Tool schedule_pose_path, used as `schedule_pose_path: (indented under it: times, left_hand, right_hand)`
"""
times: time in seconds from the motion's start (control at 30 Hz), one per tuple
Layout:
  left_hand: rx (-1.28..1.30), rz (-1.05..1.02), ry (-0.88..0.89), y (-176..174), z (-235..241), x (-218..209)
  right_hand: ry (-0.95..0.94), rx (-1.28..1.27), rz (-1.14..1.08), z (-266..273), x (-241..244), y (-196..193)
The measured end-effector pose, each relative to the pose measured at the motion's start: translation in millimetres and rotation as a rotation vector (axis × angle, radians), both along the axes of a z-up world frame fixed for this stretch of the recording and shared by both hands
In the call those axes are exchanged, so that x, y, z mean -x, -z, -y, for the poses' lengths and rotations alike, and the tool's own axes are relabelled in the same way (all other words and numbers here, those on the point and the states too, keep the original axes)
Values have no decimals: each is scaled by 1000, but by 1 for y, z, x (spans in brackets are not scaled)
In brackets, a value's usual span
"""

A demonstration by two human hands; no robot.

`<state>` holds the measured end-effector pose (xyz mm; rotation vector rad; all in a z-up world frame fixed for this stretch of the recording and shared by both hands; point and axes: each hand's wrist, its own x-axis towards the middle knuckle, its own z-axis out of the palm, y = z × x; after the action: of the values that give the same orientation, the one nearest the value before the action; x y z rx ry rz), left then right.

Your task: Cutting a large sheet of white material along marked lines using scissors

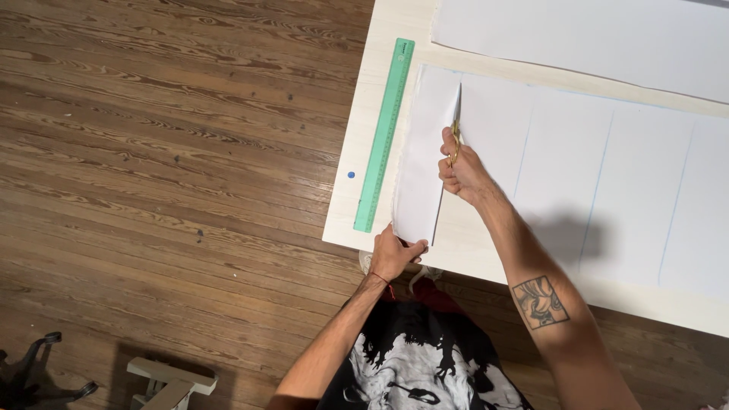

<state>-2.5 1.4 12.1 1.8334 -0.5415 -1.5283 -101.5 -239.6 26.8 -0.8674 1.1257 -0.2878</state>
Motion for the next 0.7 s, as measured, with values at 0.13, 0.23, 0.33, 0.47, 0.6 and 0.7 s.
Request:
schedule_pose_path:
  times: [0.13, 0.23, 0.33, 0.47, 0.6, 0.7]
  left_hand:
    - [-8, 4, 4, 2, 0, 0]
    - [0, -1, -5, -6, 1, 0]
    - [-6, -2, 3, -2, 1, 0]
    - [-12, 1, 18, 1, 1, -1]
    - [-13, 10, 31, 1, 2, -2]
    - [-19, 12, 29, -6, 3, 0]
  right_hand:
    - [-6, 8, -6, 7, -4, -9]
    - [-6, 2, -9, 12, -6, -9]
    - [-6, 9, -14, 16, -9, -8]
    - [-1, 7, 2, 22, -10, -5]
    - [2, -6, 18, 26, -10, 1]
    - [-8, -7, 10, 28, -10, 1]
